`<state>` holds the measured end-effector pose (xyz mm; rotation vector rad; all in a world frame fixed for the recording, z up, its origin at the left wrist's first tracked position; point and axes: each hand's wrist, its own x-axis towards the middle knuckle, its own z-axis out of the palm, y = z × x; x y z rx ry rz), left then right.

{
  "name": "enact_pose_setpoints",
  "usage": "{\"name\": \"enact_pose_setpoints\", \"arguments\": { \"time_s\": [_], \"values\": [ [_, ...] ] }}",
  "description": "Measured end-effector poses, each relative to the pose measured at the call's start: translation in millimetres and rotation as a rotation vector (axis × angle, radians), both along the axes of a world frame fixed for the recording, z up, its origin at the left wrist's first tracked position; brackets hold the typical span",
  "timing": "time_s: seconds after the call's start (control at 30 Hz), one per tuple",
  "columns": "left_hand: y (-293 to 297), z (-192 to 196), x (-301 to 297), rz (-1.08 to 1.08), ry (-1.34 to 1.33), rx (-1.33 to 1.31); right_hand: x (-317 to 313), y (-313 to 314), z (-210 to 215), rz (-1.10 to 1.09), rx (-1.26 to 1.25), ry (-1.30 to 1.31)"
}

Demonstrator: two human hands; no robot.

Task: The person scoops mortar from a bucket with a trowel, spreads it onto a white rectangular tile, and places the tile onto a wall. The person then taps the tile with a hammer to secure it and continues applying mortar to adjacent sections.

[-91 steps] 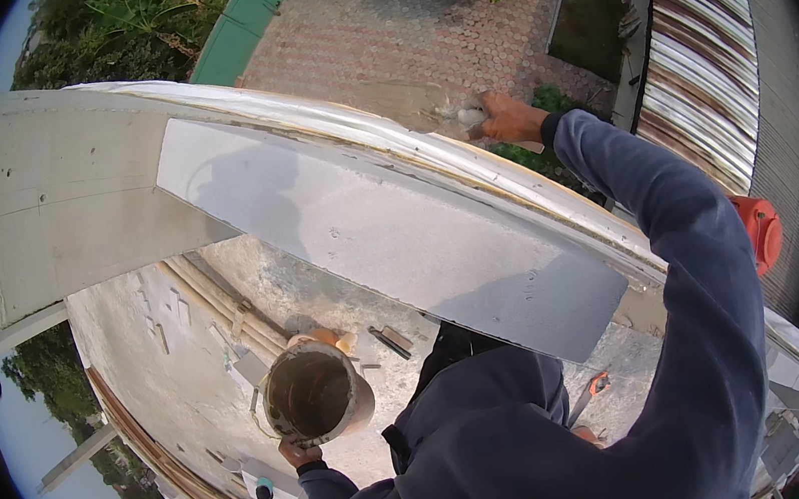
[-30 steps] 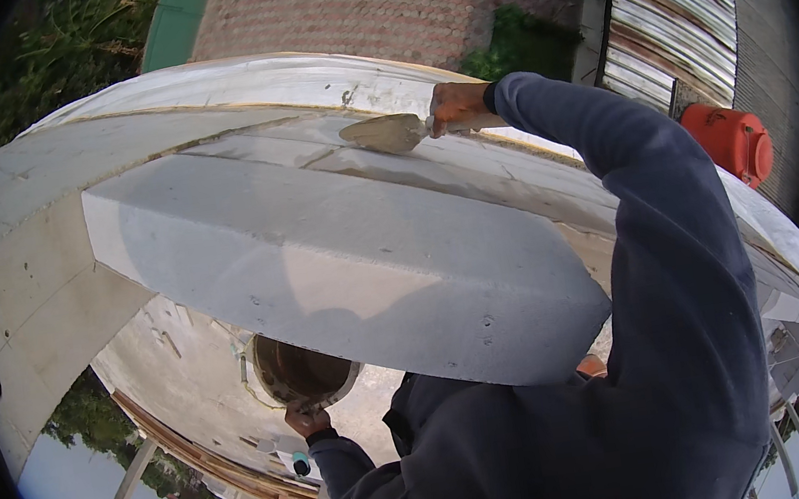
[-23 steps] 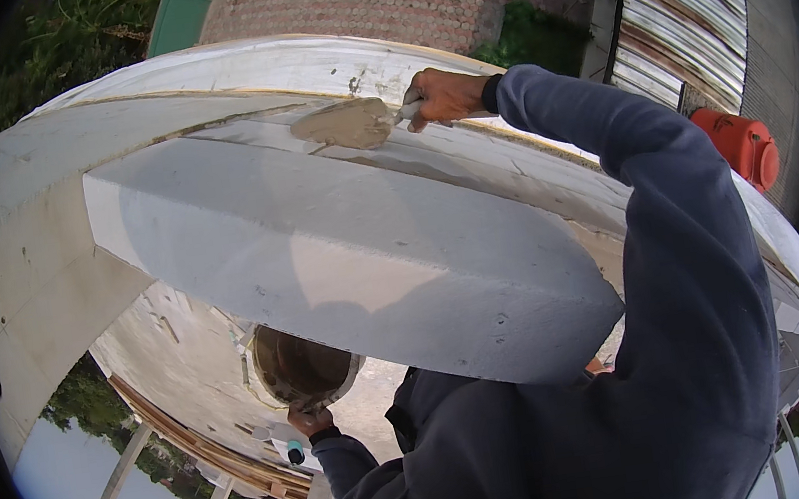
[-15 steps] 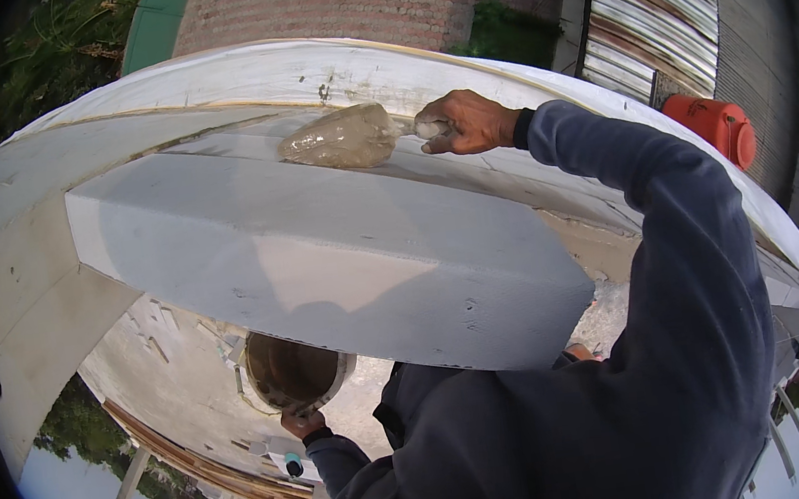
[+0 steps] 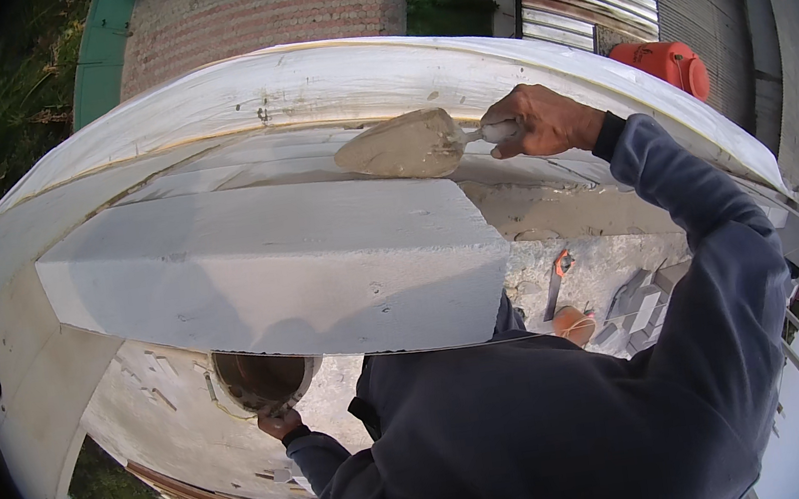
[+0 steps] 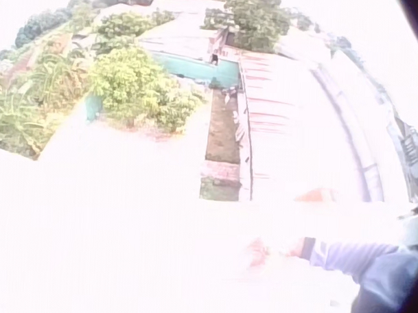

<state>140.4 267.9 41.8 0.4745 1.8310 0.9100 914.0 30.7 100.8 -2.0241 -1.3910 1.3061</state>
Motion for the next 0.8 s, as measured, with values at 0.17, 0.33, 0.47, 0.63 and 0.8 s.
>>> {"name": "enact_pose_setpoints", "arguments": {
  "time_s": [0.17, 0.33, 0.47, 0.63, 0.8],
  "values": [
    [0.6, -19.9, -22.0, -0.033, -0.06, 0.016, 44.7, -34.0, 39.5, -0.057, -0.678, -0.074],
    [-7.9, -38.7, -36.3, -0.46, 0.304, 0.053, 38.6, -19.7, 56.2, -0.118, -0.758, -0.023],
    [-32.8, -20.6, -18.1, -0.887, 0.837, 0.188, 10.7, 31.0, 51.2, -0.04, -0.555, 0.012],
    [-44.0, -32.4, -4.4, -0.317, 0.851, 0.216, 2.2, 126.8, 66.5, -0.135, -0.227, -0.011],
    [-63.9, -72.3, -22.8, 0.429, 0.171, 0.268, -11.0, 228.0, 141.0, -0.147, 0.111, -0.234]
  ]
}}
